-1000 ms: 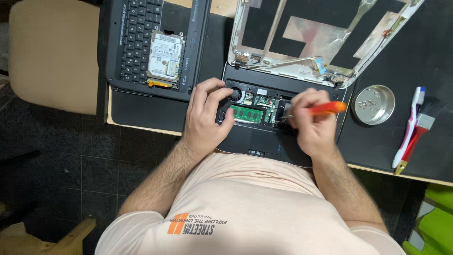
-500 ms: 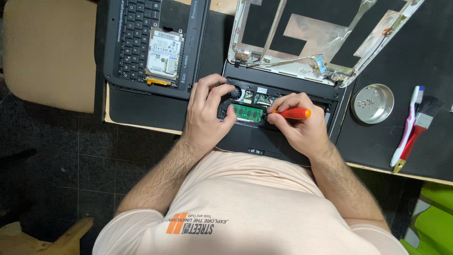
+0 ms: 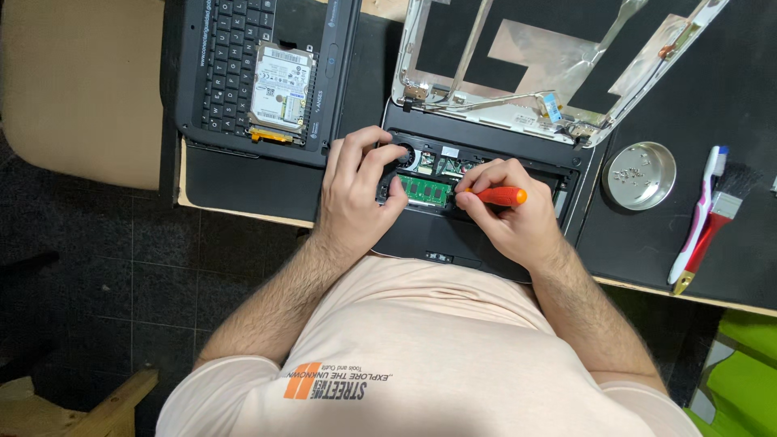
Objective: The person disassembles a laptop by removing screws from the bottom case using a screwdriver. They then lift the case to expose the internal components, including the motherboard and cooling fan, and continue to remove additional screws from the internal assembly.
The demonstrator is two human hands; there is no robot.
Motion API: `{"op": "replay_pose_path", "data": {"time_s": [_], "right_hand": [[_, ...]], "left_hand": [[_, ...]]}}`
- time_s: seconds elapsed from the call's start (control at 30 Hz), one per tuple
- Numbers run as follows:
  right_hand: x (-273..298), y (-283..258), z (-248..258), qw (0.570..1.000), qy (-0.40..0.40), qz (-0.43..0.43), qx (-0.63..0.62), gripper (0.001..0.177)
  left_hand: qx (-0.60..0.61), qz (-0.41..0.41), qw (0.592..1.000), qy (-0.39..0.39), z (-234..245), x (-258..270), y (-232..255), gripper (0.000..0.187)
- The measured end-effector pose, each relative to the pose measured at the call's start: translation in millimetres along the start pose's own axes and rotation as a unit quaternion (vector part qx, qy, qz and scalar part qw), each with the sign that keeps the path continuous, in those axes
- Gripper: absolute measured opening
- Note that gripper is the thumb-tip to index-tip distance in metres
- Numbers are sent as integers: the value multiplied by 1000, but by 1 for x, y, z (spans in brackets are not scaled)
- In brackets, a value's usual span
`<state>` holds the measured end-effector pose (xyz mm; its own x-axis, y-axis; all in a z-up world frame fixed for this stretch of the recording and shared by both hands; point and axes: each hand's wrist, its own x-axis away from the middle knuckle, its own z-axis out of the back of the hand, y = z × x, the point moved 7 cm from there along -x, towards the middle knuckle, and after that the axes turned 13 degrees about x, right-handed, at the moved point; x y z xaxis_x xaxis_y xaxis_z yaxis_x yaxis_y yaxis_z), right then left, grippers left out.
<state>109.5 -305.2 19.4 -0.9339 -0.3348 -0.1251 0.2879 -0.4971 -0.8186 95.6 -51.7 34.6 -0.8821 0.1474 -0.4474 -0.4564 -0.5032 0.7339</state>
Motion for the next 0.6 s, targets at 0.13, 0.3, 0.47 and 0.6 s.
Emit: {"op": "replay_pose_path", "data": {"time_s": [0.13, 0.3, 0.47, 0.6], "right_hand": [[1, 1, -1, 999, -7, 26, 35, 21], [1, 7, 2, 1000, 11, 20, -15, 22], [4, 13, 4, 997, 20, -6, -68, 19], [2, 6, 5, 994, 42, 20, -98, 21]], "left_hand": [[-8, -9, 1000, 3, 0, 2, -1, 49], [0, -27, 1000, 1, -1, 2, 2, 18], [7, -19, 999, -42, -5, -2, 7, 7], [6, 11, 992, -124, -10, -9, 5, 15]]}}
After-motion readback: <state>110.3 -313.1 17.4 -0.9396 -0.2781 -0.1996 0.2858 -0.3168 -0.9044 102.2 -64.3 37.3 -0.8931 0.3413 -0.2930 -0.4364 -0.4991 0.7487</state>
